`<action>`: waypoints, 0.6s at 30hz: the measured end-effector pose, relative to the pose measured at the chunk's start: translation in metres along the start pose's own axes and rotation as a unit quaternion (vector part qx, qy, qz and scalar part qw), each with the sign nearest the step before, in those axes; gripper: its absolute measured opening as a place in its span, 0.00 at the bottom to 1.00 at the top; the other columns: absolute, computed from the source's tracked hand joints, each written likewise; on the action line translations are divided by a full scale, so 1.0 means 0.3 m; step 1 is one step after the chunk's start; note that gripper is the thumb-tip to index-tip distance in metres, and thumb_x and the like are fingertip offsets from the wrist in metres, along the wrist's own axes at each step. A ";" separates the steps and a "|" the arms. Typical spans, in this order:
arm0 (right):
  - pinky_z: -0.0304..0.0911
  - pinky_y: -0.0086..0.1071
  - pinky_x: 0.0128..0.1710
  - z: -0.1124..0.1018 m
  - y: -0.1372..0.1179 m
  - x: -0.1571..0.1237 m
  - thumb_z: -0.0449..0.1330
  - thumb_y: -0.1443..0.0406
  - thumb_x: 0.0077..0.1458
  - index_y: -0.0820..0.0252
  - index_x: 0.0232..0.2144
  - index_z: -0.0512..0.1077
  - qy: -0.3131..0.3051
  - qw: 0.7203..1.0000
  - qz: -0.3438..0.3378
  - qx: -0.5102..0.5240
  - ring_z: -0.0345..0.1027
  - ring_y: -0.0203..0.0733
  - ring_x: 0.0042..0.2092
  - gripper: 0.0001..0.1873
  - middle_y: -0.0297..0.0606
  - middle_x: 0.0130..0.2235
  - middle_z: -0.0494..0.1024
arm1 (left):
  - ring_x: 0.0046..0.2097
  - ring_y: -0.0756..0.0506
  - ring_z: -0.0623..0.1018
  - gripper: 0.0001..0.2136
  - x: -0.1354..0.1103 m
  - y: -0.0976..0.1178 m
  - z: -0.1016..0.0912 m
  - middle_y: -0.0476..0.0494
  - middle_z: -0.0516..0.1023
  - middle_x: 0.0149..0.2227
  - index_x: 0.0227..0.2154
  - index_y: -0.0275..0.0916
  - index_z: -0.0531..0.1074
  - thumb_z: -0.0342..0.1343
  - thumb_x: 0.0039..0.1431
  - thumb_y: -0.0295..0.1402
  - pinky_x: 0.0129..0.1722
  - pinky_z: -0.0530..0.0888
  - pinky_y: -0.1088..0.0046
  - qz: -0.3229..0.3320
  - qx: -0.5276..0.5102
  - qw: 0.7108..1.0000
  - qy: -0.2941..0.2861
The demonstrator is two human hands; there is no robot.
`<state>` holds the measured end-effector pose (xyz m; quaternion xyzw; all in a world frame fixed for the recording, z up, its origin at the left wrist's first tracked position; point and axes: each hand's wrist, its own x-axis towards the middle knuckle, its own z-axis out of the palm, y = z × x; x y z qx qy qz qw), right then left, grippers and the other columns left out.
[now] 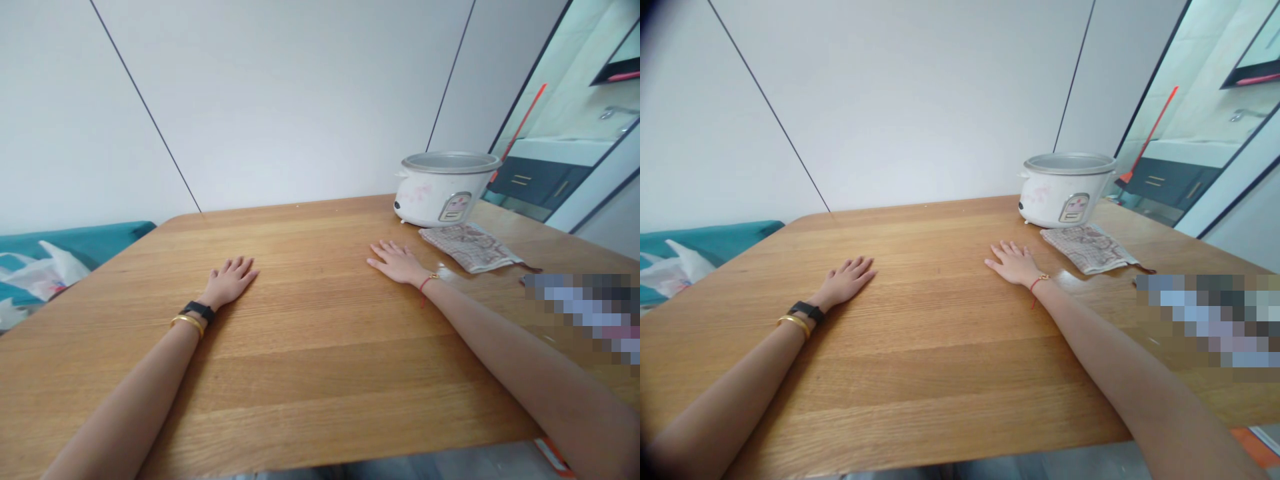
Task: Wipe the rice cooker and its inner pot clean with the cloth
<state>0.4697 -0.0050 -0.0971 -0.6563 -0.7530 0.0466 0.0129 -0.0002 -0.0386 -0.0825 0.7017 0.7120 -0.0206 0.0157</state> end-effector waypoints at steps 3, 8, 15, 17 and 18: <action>0.36 0.59 0.73 0.002 0.006 0.006 0.37 0.39 0.67 0.53 0.75 0.50 0.001 1.000 0.001 0.001 0.36 0.58 0.77 0.44 0.43 0.77 0.44 | 0.76 0.30 0.49 0.34 -0.002 0.003 -0.006 0.41 0.47 0.77 0.75 0.49 0.49 0.30 0.71 0.55 0.68 0.53 0.36 -0.003 -0.004 1.000 -0.006; 0.38 0.59 0.73 -0.001 0.013 0.013 0.40 0.38 0.66 0.52 0.74 0.53 0.011 1.000 -0.008 0.003 0.41 0.58 0.76 0.44 0.43 0.76 0.48 | 0.76 0.30 0.49 0.36 -0.005 0.006 -0.010 0.40 0.46 0.77 0.75 0.48 0.48 0.32 0.70 0.57 0.69 0.51 0.37 -0.008 -0.010 1.000 -0.013; 0.32 0.66 0.72 -0.003 0.002 0.000 0.37 0.37 0.65 0.48 0.75 0.49 0.002 1.000 0.012 0.007 0.34 0.62 0.76 0.44 0.39 0.77 0.44 | 0.76 0.30 0.50 0.36 -0.013 0.006 -0.008 0.39 0.47 0.77 0.75 0.46 0.48 0.32 0.70 0.57 0.68 0.52 0.37 0.006 -0.004 1.000 -0.002; 0.31 0.68 0.71 -0.006 -0.001 -0.004 0.37 0.35 0.64 0.46 0.75 0.48 -0.001 1.000 0.019 0.008 0.32 0.66 0.76 0.45 0.38 0.77 0.42 | 0.76 0.30 0.50 0.37 -0.017 0.008 -0.011 0.39 0.47 0.77 0.75 0.46 0.48 0.32 0.69 0.57 0.68 0.53 0.37 0.007 -0.002 1.000 -0.001; 0.31 0.67 0.71 -0.007 -0.003 -0.005 0.37 0.35 0.64 0.46 0.75 0.48 -0.002 1.000 0.020 0.008 0.32 0.66 0.76 0.46 0.38 0.77 0.41 | 0.76 0.30 0.50 0.37 -0.019 0.009 -0.012 0.39 0.47 0.77 0.75 0.45 0.48 0.32 0.69 0.58 0.68 0.52 0.37 0.008 -0.002 1.000 -0.001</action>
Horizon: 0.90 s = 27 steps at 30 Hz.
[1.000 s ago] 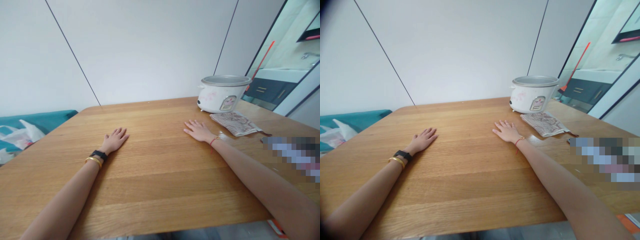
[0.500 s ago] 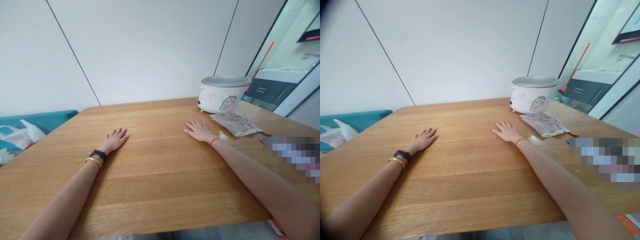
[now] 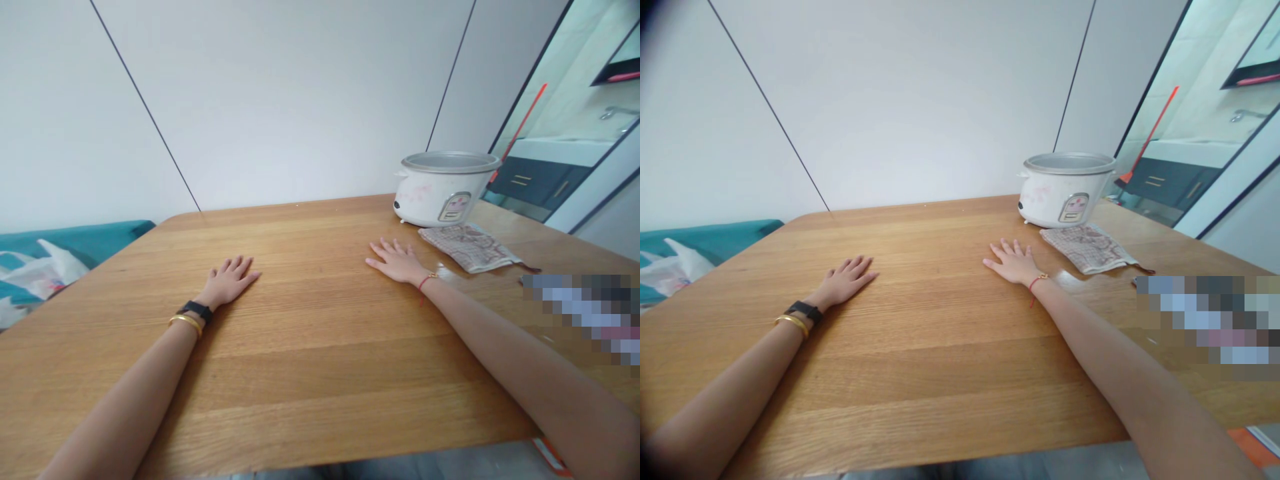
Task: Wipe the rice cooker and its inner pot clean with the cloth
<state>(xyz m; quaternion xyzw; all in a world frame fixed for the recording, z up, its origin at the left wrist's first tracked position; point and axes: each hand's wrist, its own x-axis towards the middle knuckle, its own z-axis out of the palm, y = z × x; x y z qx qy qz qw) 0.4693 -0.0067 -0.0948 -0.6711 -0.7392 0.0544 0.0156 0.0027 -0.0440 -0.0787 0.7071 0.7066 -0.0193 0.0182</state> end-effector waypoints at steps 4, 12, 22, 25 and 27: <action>0.32 0.66 0.72 -0.004 -0.001 -0.002 0.36 0.36 0.64 0.47 0.76 0.48 -0.008 1.000 -0.005 -0.002 0.33 0.65 0.76 0.45 0.37 0.77 0.42 | 0.76 0.30 0.49 0.39 -0.004 0.002 -0.004 0.38 0.47 0.77 0.75 0.46 0.48 0.33 0.68 0.60 0.68 0.52 0.37 0.004 -0.002 1.000 0.000; 0.34 0.66 0.72 -0.001 0.003 0.001 0.37 0.36 0.64 0.46 0.75 0.49 -0.005 1.000 -0.007 -0.003 0.34 0.65 0.76 0.45 0.37 0.77 0.43 | 0.76 0.29 0.48 0.39 0.003 -0.001 -0.001 0.40 0.45 0.77 0.75 0.48 0.47 0.34 0.67 0.60 0.69 0.50 0.37 -0.004 -0.007 1.000 -0.008; 0.32 0.66 0.72 0.008 0.009 0.009 0.37 0.35 0.64 0.46 0.76 0.48 -0.005 1.000 -0.007 -0.004 0.33 0.66 0.76 0.45 0.37 0.77 0.42 | 0.76 0.29 0.50 0.39 -0.010 0.002 -0.001 0.38 0.48 0.77 0.75 0.46 0.49 0.35 0.67 0.61 0.68 0.52 0.38 0.009 0.001 1.000 0.011; 0.32 0.66 0.72 0.005 0.007 0.006 0.37 0.35 0.64 0.46 0.76 0.48 -0.007 1.000 -0.006 -0.006 0.33 0.65 0.76 0.45 0.37 0.77 0.41 | 0.75 0.28 0.50 0.40 -0.011 0.002 -0.001 0.38 0.48 0.77 0.75 0.46 0.49 0.36 0.66 0.62 0.68 0.53 0.37 0.013 0.003 1.000 0.010; 0.32 0.66 0.72 0.002 0.005 0.004 0.37 0.35 0.64 0.46 0.76 0.48 -0.008 1.000 -0.006 -0.005 0.33 0.65 0.76 0.45 0.37 0.77 0.41 | 0.75 0.28 0.50 0.41 -0.010 0.000 0.001 0.37 0.48 0.77 0.75 0.46 0.49 0.36 0.66 0.62 0.68 0.53 0.37 0.016 0.001 1.000 0.011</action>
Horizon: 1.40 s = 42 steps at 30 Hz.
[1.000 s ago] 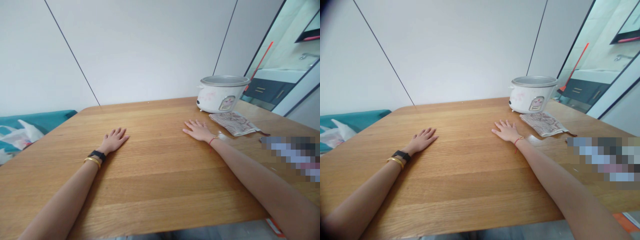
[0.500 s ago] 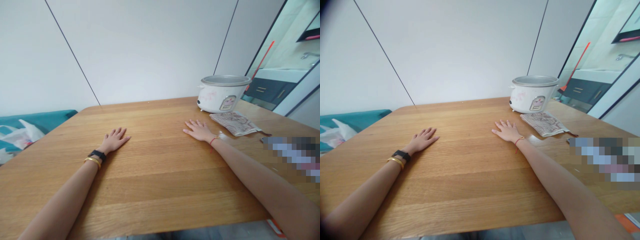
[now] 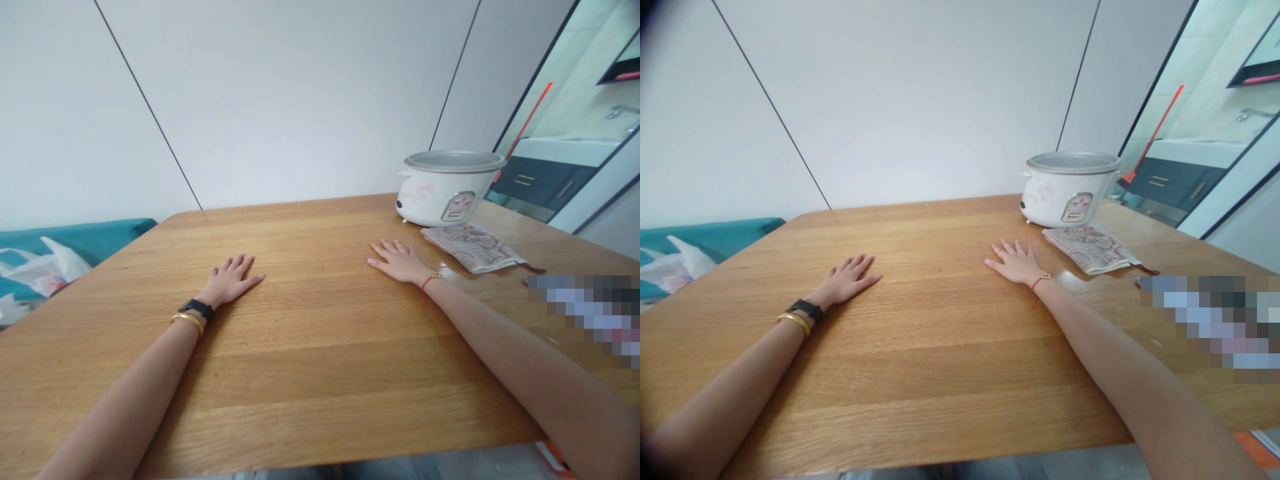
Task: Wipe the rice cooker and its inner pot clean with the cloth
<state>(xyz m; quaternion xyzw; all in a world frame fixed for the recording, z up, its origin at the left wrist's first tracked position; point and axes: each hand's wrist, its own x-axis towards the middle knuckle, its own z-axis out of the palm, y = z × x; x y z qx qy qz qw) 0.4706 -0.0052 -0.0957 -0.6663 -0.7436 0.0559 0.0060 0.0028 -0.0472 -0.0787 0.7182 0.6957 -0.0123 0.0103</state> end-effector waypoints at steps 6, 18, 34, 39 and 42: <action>0.32 0.66 0.72 -0.003 -0.003 -0.003 0.36 0.36 0.65 0.47 0.76 0.47 -0.004 1.000 0.003 -0.004 0.32 0.65 0.76 0.45 0.37 0.77 0.41 | 0.76 0.28 0.49 0.41 0.003 -0.006 0.008 0.37 0.47 0.77 0.75 0.45 0.48 0.36 0.66 0.62 0.68 0.51 0.36 -0.001 -0.004 1.000 0.001; 0.32 0.66 0.72 0.005 0.002 -0.001 0.37 0.36 0.65 0.47 0.76 0.48 0.003 1.000 -0.001 -0.007 0.33 0.65 0.76 0.45 0.37 0.77 0.42 | 0.76 0.29 0.49 0.41 -0.003 -0.002 0.002 0.38 0.47 0.77 0.75 0.46 0.49 0.37 0.66 0.62 0.68 0.51 0.37 -0.003 -0.009 1.000 0.002; 0.33 0.66 0.72 -0.003 -0.007 -0.009 0.35 0.36 0.64 0.46 0.76 0.46 -0.007 1.000 0.005 -0.017 0.33 0.65 0.76 0.45 0.36 0.77 0.41 | 0.75 0.28 0.50 0.41 -0.002 -0.009 0.008 0.38 0.48 0.77 0.75 0.46 0.50 0.36 0.65 0.63 0.68 0.53 0.37 -0.001 -0.005 1.000 0.007; 0.33 0.66 0.72 -0.005 -0.010 -0.013 0.35 0.37 0.65 0.46 0.76 0.46 -0.008 1.000 0.006 -0.019 0.33 0.64 0.76 0.45 0.37 0.77 0.41 | 0.75 0.29 0.50 0.41 -0.001 -0.008 0.007 0.39 0.48 0.77 0.75 0.47 0.49 0.36 0.66 0.63 0.68 0.53 0.38 -0.002 0.000 1.000 0.006; 0.33 0.65 0.72 -0.006 -0.010 -0.013 0.35 0.37 0.65 0.46 0.76 0.46 -0.009 1.000 0.007 -0.020 0.33 0.64 0.76 0.45 0.36 0.77 0.41 | 0.76 0.29 0.50 0.40 0.000 -0.007 0.006 0.40 0.48 0.77 0.75 0.47 0.49 0.36 0.66 0.62 0.69 0.53 0.39 -0.005 0.005 1.000 0.003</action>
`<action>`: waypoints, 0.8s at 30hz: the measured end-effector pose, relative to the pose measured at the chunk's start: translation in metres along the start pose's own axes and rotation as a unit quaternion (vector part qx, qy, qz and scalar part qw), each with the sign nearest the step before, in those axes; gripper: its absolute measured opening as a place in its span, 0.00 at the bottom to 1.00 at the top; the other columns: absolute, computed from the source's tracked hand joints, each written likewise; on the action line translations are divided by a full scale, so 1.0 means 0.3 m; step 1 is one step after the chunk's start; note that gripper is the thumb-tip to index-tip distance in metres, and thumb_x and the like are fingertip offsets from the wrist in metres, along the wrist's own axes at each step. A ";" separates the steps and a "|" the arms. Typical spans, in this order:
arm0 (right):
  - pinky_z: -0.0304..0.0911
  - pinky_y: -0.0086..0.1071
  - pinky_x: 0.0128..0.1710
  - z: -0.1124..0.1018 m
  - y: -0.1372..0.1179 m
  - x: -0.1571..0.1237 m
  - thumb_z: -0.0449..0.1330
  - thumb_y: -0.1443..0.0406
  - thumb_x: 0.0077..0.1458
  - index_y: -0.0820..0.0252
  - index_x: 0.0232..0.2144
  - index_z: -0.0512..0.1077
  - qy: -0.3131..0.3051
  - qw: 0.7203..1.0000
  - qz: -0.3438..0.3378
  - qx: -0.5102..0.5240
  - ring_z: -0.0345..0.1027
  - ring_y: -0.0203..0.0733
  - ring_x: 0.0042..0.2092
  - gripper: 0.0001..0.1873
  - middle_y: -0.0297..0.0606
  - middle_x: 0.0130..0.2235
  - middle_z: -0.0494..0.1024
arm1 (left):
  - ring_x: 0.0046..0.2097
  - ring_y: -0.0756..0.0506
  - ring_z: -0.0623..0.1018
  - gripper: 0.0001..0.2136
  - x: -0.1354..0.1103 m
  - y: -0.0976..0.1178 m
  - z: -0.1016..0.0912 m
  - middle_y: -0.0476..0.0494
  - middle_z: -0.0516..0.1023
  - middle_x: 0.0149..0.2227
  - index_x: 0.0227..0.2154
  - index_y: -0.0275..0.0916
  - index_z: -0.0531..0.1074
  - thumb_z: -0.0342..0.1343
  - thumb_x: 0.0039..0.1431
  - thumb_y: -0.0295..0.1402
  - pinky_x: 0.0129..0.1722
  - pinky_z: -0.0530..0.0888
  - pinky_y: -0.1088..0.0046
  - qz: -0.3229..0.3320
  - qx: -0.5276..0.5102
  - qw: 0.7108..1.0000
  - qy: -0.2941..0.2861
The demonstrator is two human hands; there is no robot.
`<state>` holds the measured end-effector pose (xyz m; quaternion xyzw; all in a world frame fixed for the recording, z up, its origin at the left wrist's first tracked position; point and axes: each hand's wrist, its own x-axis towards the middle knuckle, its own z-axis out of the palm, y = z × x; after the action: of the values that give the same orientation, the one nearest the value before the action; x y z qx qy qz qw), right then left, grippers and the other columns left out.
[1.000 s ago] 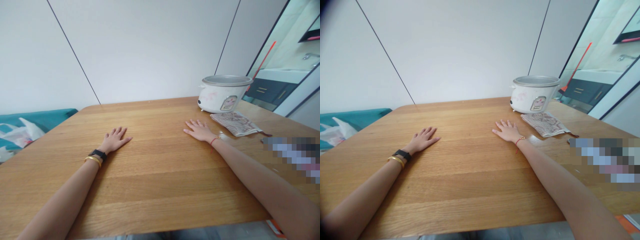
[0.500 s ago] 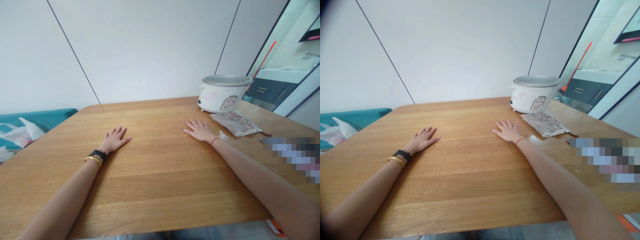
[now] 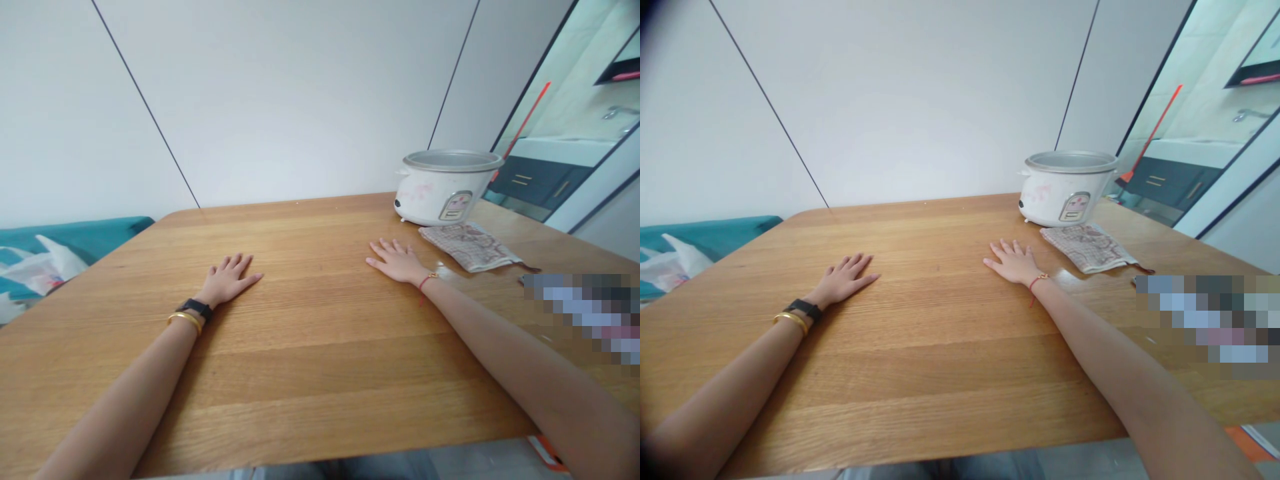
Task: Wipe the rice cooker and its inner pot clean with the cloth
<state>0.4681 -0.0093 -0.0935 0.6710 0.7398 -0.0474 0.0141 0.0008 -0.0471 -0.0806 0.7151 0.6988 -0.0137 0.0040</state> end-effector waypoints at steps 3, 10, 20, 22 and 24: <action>0.34 0.65 0.72 0.000 0.000 0.001 0.34 0.37 0.65 0.46 0.76 0.46 0.000 1.000 0.000 -0.002 0.33 0.64 0.76 0.45 0.37 0.77 0.41 | 0.76 0.29 0.50 0.40 0.000 0.001 0.000 0.40 0.47 0.77 0.75 0.47 0.49 0.36 0.66 0.62 0.69 0.53 0.39 -0.001 -0.002 1.000 -0.001; 0.33 0.66 0.72 0.003 0.000 0.003 0.34 0.37 0.64 0.48 0.76 0.46 0.000 1.000 -0.001 0.001 0.32 0.65 0.76 0.46 0.37 0.77 0.40 | 0.76 0.29 0.50 0.41 0.001 0.001 0.003 0.38 0.48 0.77 0.75 0.46 0.49 0.37 0.66 0.62 0.68 0.52 0.38 0.001 -0.005 1.000 0.001; 0.34 0.65 0.72 0.005 0.001 0.003 0.34 0.36 0.64 0.47 0.76 0.46 0.004 1.000 -0.002 -0.001 0.33 0.64 0.76 0.45 0.37 0.77 0.41 | 0.76 0.29 0.50 0.40 -0.003 0.002 0.000 0.39 0.48 0.77 0.75 0.46 0.50 0.37 0.66 0.62 0.69 0.53 0.39 0.000 -0.005 1.000 0.003; 0.34 0.65 0.72 0.004 0.001 0.002 0.34 0.37 0.64 0.47 0.76 0.46 0.002 1.000 -0.002 0.000 0.33 0.64 0.76 0.45 0.37 0.77 0.41 | 0.76 0.29 0.50 0.41 -0.003 0.001 0.000 0.39 0.48 0.77 0.75 0.46 0.50 0.37 0.65 0.62 0.69 0.52 0.38 -0.001 -0.007 1.000 0.001; 0.33 0.66 0.72 0.003 0.002 0.003 0.34 0.37 0.64 0.47 0.76 0.46 0.001 1.000 -0.002 0.001 0.33 0.64 0.76 0.45 0.38 0.77 0.41 | 0.76 0.29 0.50 0.41 -0.001 0.001 0.000 0.39 0.48 0.77 0.75 0.46 0.50 0.37 0.65 0.63 0.69 0.52 0.38 0.001 -0.010 1.000 0.000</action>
<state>0.4684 -0.0085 -0.0945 0.6697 0.7410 -0.0481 0.0127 0.0010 -0.0474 -0.0807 0.7154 0.6986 -0.0068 0.0108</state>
